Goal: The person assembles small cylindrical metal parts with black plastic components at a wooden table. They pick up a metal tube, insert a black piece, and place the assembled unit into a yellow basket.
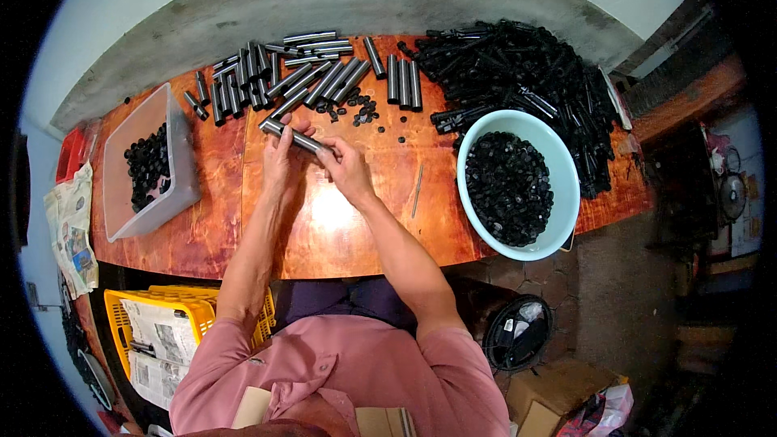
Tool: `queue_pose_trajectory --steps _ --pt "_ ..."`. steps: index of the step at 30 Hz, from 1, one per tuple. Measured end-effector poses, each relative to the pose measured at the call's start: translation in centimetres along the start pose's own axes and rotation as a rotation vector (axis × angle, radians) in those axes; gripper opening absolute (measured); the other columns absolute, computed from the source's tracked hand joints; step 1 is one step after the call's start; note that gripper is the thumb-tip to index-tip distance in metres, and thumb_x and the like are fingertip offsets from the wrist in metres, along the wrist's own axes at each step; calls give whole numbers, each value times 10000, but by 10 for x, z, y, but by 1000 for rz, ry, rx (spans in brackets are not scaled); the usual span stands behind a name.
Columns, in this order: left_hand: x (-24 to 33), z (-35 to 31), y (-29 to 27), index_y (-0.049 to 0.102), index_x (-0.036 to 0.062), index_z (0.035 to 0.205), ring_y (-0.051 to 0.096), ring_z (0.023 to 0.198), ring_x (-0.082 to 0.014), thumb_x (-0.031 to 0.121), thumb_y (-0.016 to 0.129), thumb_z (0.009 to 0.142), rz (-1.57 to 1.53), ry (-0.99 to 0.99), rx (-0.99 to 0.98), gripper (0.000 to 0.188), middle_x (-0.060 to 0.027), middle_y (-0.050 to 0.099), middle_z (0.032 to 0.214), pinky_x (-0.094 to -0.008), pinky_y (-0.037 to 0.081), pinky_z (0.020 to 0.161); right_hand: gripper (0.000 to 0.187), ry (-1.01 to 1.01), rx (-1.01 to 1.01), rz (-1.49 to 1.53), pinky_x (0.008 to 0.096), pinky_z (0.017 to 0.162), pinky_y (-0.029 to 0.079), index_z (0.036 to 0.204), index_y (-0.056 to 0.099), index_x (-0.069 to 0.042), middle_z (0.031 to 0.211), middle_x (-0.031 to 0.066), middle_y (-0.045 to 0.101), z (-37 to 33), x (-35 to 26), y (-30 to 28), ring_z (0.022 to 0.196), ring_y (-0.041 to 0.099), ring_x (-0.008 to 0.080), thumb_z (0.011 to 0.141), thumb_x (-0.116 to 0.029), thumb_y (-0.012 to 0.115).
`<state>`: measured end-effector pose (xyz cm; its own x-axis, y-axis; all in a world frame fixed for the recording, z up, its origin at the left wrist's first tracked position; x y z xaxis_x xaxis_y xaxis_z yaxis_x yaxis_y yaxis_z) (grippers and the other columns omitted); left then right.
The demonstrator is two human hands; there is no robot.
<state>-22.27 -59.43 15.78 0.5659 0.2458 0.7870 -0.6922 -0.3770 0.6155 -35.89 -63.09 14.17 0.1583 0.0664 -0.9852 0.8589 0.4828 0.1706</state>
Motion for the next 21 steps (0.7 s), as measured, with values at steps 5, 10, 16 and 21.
queue_pose_trajectory --steps 5,10,16,21 --pt "-11 18 -10 462 67 1379 616 725 -160 331 547 1036 -100 -102 5 441 -33 573 843 -330 555 696 303 -60 88 -335 300 677 510 1160 643 -14 890 98 700 -1 -6 -9 783 651 165 949 -232 655" --pt "-31 19 -15 500 133 1307 503 609 -110 354 490 1052 -337 -339 -131 337 -16 546 844 -273 431 554 277 -163 209 -610 366 755 534 1117 657 8 982 151 704 32 -62 -24 868 677 229 948 -204 602" --pt "-28 16 -16 510 113 1296 554 657 -161 236 532 1011 -369 -367 -162 311 -44 598 903 -318 459 580 299 -186 439 -1404 485 804 545 1066 699 -45 1000 208 718 133 -154 -90 953 693 388 892 -285 661" --pt "-28 21 -14 550 107 1247 531 637 -125 289 516 1018 -425 -400 -182 294 -18 576 862 -280 436 561 342 -96 548 -1963 505 856 540 1117 661 -66 1120 168 653 183 -158 -198 1018 661 394 880 -312 665"
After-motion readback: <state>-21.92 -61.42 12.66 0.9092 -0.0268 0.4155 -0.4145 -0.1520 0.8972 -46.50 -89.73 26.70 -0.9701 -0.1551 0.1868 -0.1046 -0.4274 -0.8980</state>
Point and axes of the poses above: each hand's wrist, its own z-axis towards the middle knuckle, its own y-axis out of the palm, x = y × z, the point moved 9 cm from there along z, towards the middle knuckle
